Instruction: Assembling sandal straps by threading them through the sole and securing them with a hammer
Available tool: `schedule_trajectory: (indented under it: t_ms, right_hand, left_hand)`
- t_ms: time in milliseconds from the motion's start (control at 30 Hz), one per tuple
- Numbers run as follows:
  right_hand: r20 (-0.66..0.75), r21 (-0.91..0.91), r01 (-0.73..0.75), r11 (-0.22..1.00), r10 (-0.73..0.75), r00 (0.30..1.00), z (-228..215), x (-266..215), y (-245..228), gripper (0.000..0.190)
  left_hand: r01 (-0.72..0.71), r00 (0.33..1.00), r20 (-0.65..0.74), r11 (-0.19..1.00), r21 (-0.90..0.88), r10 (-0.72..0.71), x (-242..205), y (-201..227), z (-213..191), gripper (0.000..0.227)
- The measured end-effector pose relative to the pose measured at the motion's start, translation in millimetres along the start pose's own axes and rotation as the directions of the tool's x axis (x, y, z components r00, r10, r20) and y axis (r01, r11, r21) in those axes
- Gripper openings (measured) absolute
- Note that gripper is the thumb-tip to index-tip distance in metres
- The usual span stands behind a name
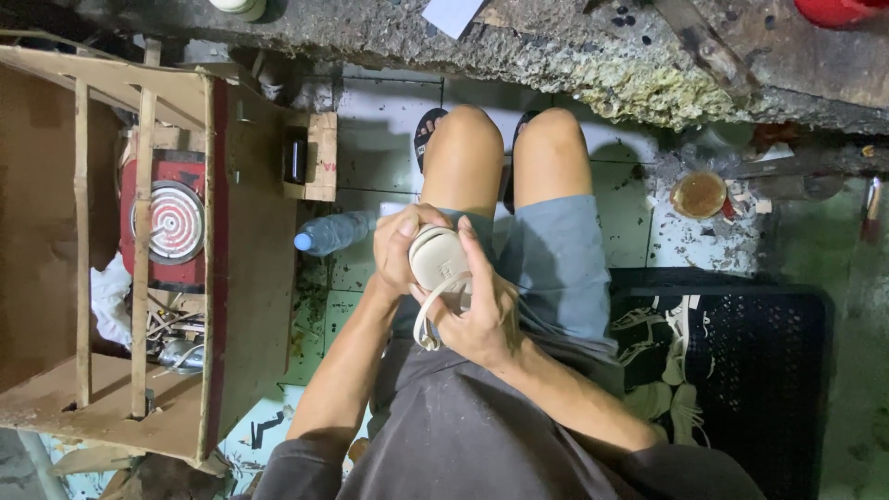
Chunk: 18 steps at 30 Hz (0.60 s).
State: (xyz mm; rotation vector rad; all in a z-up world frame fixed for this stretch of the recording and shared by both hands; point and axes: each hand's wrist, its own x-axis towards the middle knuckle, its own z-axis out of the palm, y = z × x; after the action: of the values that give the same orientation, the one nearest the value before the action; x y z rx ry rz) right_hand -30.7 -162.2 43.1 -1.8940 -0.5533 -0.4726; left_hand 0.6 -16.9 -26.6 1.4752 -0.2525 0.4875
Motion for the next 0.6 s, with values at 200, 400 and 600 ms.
schedule_trajectory:
  t_ms: [200, 400, 600]
  right_hand:
    - [0.015, 0.011, 0.011, 1.0, -0.012, 1.0, 1, 1, 0, 0.068]
    - [0.086, -0.031, -0.01, 0.999, 0.012, 0.996, 6, -4, 6, 0.068]
    - [0.169, -0.065, -0.046, 0.997, 0.056, 0.984, 12, -2, 5, 0.071]
  left_hand:
    - [-0.059, 0.998, 0.017, 0.998, -0.012, 0.06, 5, 0, -3, 0.047]
    - [-0.063, 0.997, 0.049, 0.996, 0.057, 0.06, 0, -5, -9, 0.048]
    - [0.026, 0.948, 0.299, 0.961, 0.274, -0.111, 22, 56, -29, 0.05]
